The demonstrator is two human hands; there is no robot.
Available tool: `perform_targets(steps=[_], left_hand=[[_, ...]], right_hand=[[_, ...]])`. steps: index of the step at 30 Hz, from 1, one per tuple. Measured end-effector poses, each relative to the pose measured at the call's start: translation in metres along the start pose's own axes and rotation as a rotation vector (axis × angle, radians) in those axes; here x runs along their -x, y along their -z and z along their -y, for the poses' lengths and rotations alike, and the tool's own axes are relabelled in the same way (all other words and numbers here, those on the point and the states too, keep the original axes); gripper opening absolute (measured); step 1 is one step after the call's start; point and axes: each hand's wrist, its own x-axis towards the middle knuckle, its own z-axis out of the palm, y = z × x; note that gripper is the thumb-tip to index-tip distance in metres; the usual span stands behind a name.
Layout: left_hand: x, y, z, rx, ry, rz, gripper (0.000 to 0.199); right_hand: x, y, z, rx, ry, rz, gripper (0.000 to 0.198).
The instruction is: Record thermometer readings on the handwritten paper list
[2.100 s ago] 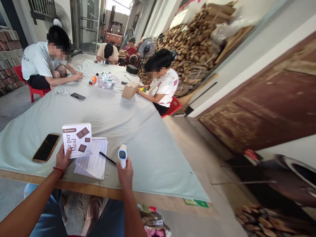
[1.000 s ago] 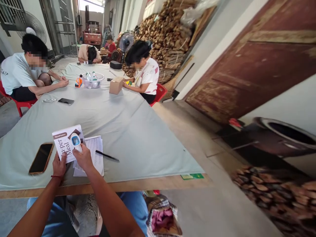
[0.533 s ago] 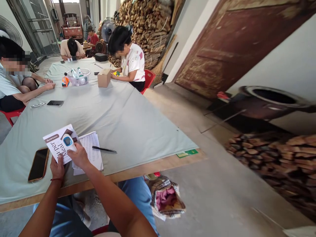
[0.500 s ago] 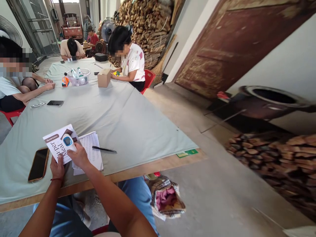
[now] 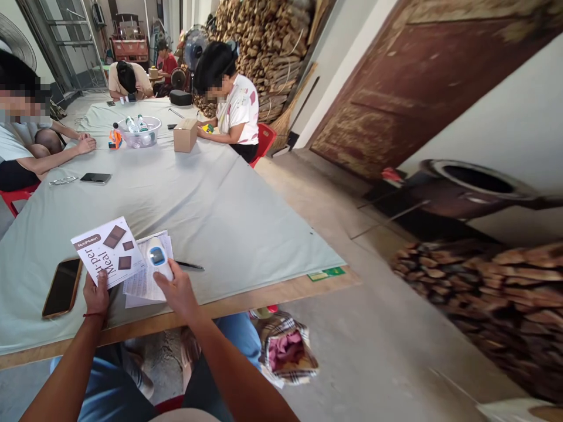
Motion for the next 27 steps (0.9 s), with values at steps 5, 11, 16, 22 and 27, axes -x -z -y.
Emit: perform_targets(steps=[5, 11, 16, 22, 27], left_hand=[[-0.001, 0.000, 0.002, -0.026, 0.010, -0.024, 0.057], [-0.003, -0.001, 0.010, -0.028, 0.005, -0.044, 0.059], [-0.004, -0.001, 0.008, -0.037, 0.014, -0.040, 0.061], [0.000, -0.001, 0.002, -0.026, 0.019, -0.029, 0.061], [0.005, 0.000, -0.004, -0.024, 0.009, -0.004, 0.059]], right_hand=[[0.028, 0.061, -0.001, 0.190, 0.010, -0.151, 0.039], [0.044, 0.094, -0.016, 0.318, 0.009, -0.285, 0.044], [0.015, 0.112, -0.039, 0.571, -0.039, -0.402, 0.045], [-0.037, 0.135, -0.052, 1.173, -0.187, -0.308, 0.040], [-0.048, 0.141, -0.065, 1.316, -0.183, -0.278, 0.042]])
